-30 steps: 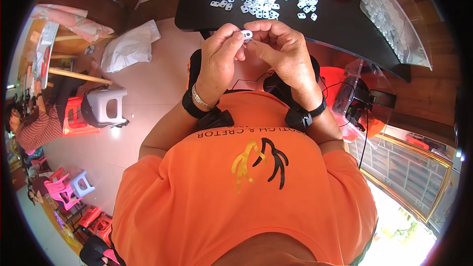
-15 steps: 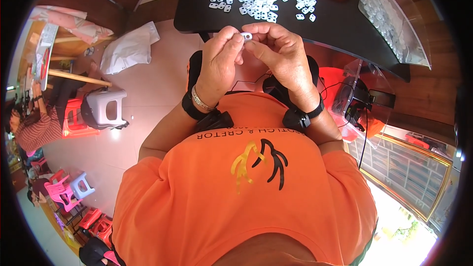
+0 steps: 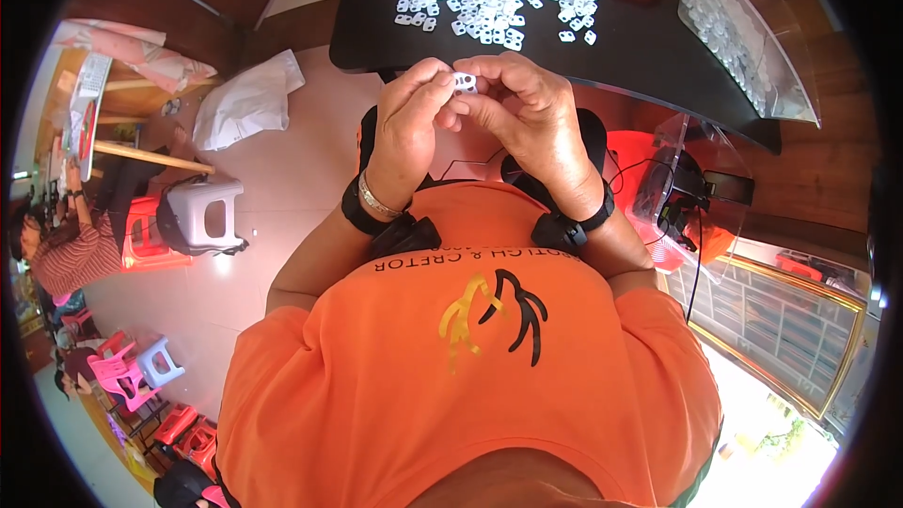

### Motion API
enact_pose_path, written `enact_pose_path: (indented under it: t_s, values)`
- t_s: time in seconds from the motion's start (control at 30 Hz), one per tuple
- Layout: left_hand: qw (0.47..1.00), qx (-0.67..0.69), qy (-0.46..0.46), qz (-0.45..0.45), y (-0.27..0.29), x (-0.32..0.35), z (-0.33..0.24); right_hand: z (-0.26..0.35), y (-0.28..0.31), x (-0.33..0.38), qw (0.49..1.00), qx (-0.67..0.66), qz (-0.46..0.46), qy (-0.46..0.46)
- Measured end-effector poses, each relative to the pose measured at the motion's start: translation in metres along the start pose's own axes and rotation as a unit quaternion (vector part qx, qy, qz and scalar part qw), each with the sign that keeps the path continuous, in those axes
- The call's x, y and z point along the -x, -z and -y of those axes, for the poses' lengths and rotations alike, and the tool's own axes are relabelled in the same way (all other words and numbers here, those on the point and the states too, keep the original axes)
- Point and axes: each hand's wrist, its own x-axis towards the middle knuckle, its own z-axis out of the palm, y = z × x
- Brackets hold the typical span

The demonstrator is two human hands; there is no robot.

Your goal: The recorder is manually assembling hardware by inserting small metal rings into white plastic discs.

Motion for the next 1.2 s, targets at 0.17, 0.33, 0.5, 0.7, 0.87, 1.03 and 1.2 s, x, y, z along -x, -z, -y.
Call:
enact_pose_path:
  t_s: [0.17, 0.33, 0.5, 0.7, 0.87, 1.03, 1.2]
  values:
    - [0.999, -0.018, -0.004, 0.042, 0.002, 0.0, -0.005, 0.002, 0.001, 0.0, 0.999, 0.02, 0.005, 0.047]
    - [0.996, -0.017, -0.023, 0.087, 0.01, 0.002, -0.001, 0.004, 0.003, 0.003, 0.998, 0.014, 0.019, 0.06]
    - [0.995, -0.047, -0.056, 0.073, 0.007, 0.005, 0.003, 0.006, 0.003, 0.003, 0.998, 0.006, 0.029, 0.06]
    - [0.997, -0.009, -0.045, 0.065, 0.007, 0.007, 0.0, 0.007, 0.002, 0.004, 0.995, 0.006, 0.036, 0.09]
    - [0.997, 0.003, -0.061, 0.053, 0.0, 0.011, -0.004, 0.003, -0.001, 0.004, 0.984, 0.044, 0.004, 0.175]
    - [0.997, -0.001, -0.069, 0.04, -0.003, 0.014, -0.006, 0.002, -0.002, 0.007, 0.987, 0.031, 0.017, 0.159]
    - [0.986, -0.109, -0.12, 0.035, 0.0, 0.008, -0.008, -0.007, -0.005, 0.006, 0.992, -0.043, 0.024, 0.117]
